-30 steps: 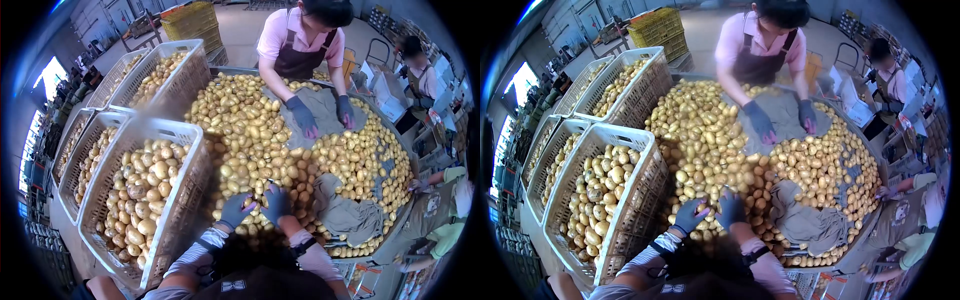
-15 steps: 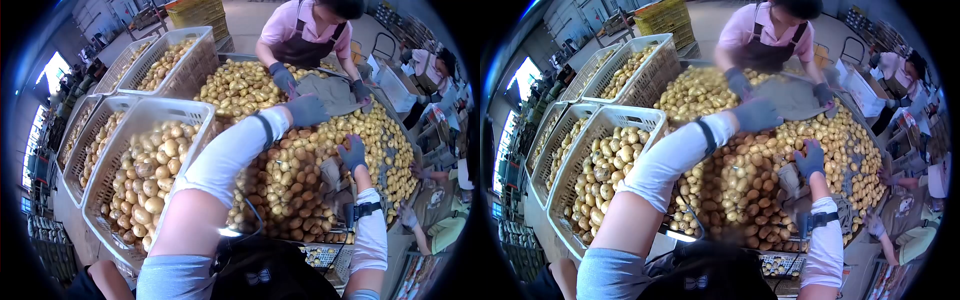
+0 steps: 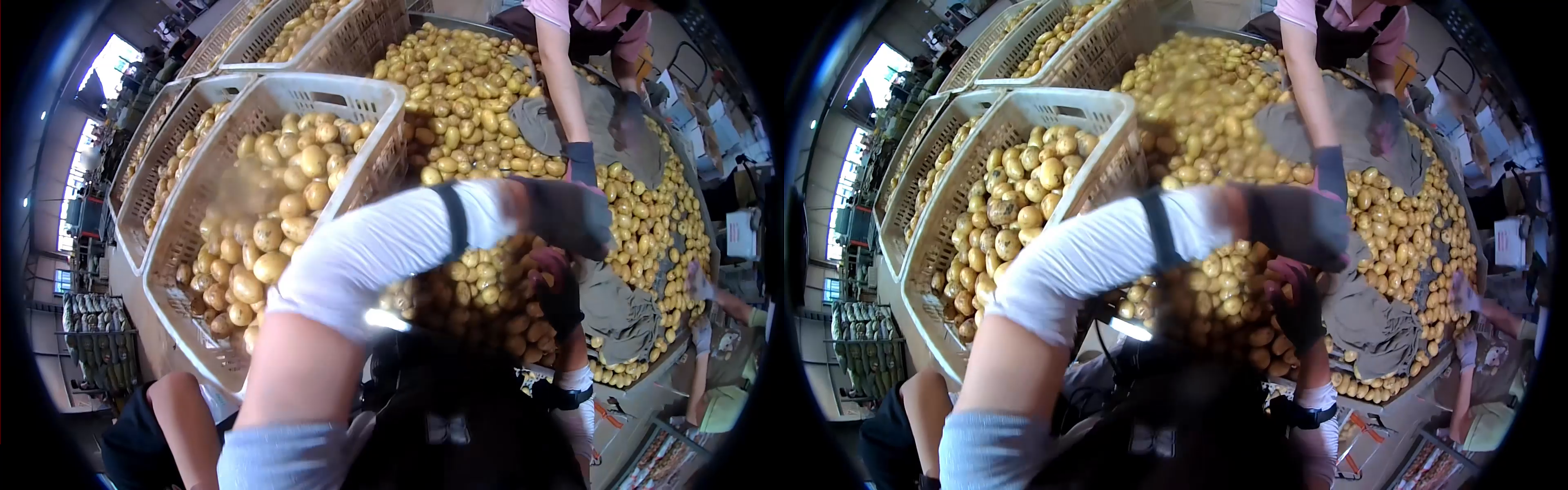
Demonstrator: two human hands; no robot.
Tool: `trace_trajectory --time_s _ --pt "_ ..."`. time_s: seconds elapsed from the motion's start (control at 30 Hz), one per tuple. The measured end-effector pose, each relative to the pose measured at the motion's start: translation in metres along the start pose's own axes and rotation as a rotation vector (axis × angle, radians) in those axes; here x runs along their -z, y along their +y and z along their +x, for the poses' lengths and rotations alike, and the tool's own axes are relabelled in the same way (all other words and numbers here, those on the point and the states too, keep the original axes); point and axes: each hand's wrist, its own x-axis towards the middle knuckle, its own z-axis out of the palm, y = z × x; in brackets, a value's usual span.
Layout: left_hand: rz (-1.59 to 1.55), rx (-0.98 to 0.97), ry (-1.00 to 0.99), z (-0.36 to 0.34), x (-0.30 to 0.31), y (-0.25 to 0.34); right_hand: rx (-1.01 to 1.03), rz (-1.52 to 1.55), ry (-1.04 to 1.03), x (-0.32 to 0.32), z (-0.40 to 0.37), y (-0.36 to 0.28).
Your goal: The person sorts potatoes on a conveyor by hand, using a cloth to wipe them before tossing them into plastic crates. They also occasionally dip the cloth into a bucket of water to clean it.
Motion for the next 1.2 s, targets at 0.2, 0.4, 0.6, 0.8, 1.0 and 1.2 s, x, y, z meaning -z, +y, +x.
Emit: trace_trajectory --time_s 0.2,0.4,0.6,0.8,1.0,1.2 --pt "0.047 -0.035 -0.050 0.069 -0.010 0.028 -0.487 0.240 -0.282 0.053 0.007 -0.039" --pt "-0.298 -0.544 -0.397 0.068 0.006 0.043 -0.324 -0.116 -0.091 0.053 -0.058 -0.028" --pt "0.018 -0.356 -0.493 0.136 0.071 -0.078 -0.353 0.162 -0.135 0.042 -0.076 -0.005" --pt "0.193 -0.588 -0.116 0.128 0.117 -0.127 -0.357 0.374 -0.286 0.026 -0.021 -0.071" --pt "0.141 0.027 -0.377 0.093 0.114 -0.018 -0.378 0.404 -0.183 0.015 -0.008 -0.061" --pt "-0.011 0.036 0.270 0.015 -0.055 0.054 -0.323 -0.060 -0.070 0.018 -0.054 -0.001"
